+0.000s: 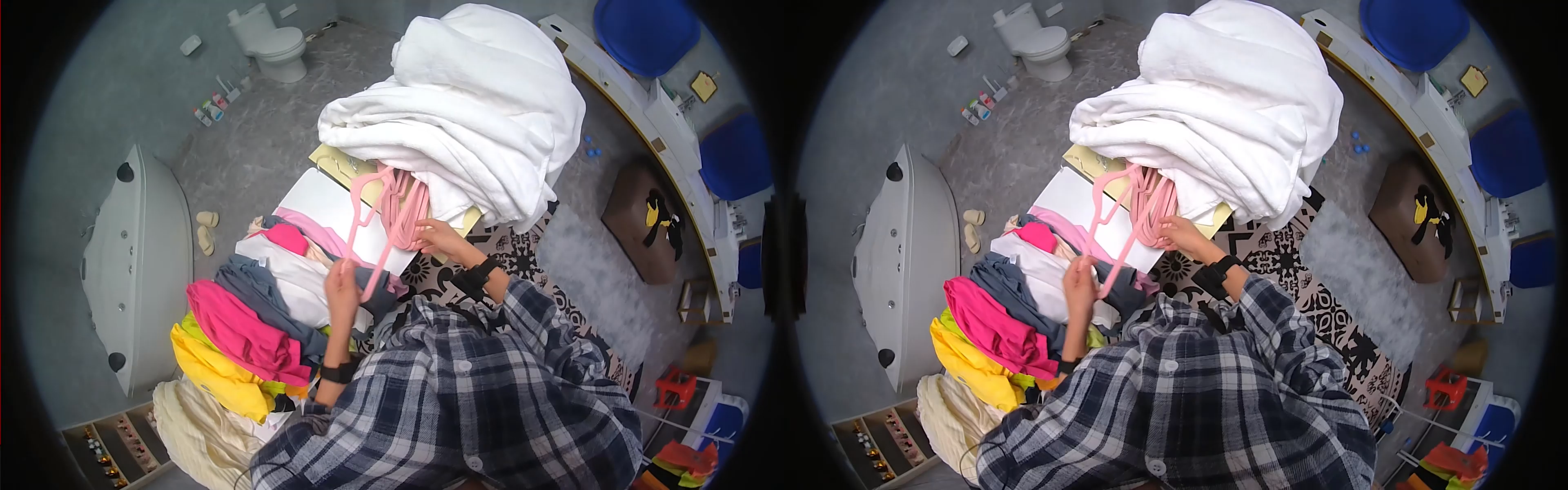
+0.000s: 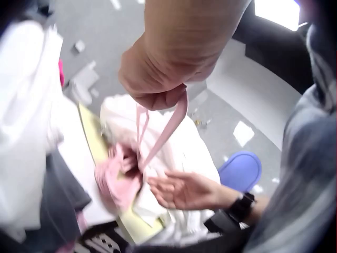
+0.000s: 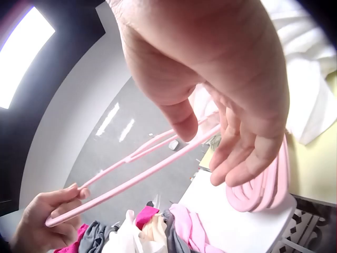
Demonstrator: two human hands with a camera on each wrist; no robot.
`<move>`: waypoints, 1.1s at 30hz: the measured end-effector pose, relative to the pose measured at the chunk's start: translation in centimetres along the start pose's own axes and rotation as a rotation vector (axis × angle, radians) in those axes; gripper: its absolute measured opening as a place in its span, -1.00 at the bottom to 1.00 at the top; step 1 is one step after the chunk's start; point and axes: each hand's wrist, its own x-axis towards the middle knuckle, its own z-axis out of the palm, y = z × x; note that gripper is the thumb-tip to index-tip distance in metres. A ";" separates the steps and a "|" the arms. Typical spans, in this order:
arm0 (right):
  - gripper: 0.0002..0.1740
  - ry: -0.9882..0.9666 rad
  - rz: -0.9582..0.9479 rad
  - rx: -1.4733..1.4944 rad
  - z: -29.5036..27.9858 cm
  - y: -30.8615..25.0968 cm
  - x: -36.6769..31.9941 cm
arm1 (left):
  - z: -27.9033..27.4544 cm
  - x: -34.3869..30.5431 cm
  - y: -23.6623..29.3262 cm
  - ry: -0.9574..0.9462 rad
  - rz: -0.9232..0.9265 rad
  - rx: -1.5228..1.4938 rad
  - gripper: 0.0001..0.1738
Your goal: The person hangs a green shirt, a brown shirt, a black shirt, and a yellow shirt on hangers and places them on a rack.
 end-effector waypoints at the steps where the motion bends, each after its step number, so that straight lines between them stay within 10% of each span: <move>1: -0.54 0.036 -0.067 -0.053 -0.7 -0.5 -0.5 | -1.7 -0.2 1.8 -0.014 0.054 0.091 -0.76; 3: -0.51 0.078 -0.136 -0.099 -1.6 -1.6 -1.7 | -4.3 -0.3 6.3 -0.035 0.241 0.288 -0.73; 7: -0.29 0.549 -0.852 -0.627 -1.7 -5.6 -6.8 | -8.2 -0.5 14.3 -0.231 0.133 0.394 -0.73; 12: -0.25 0.423 -0.937 -0.850 -4.3 -8.6 -11.9 | -5.6 3.2 17.0 -0.477 0.341 0.398 -0.78; 13: -0.45 0.159 -0.616 -0.656 -4.9 -8.6 -13.7 | -3.7 4.1 16.6 -0.512 0.372 0.329 -0.78; 15: -0.65 0.219 -0.389 -0.511 -8.5 -5.7 -13.7 | 1.4 7.0 15.1 -0.636 0.261 0.242 -0.80; 26: -0.66 0.784 -0.138 -0.121 -28.4 5.3 -31.2 | 39.1 5.0 9.0 -1.169 0.254 0.162 -0.86; 33: -0.60 1.431 0.020 -0.054 -42.2 12.0 -38.4 | 59.3 -0.7 0.6 -1.282 0.168 0.359 -0.26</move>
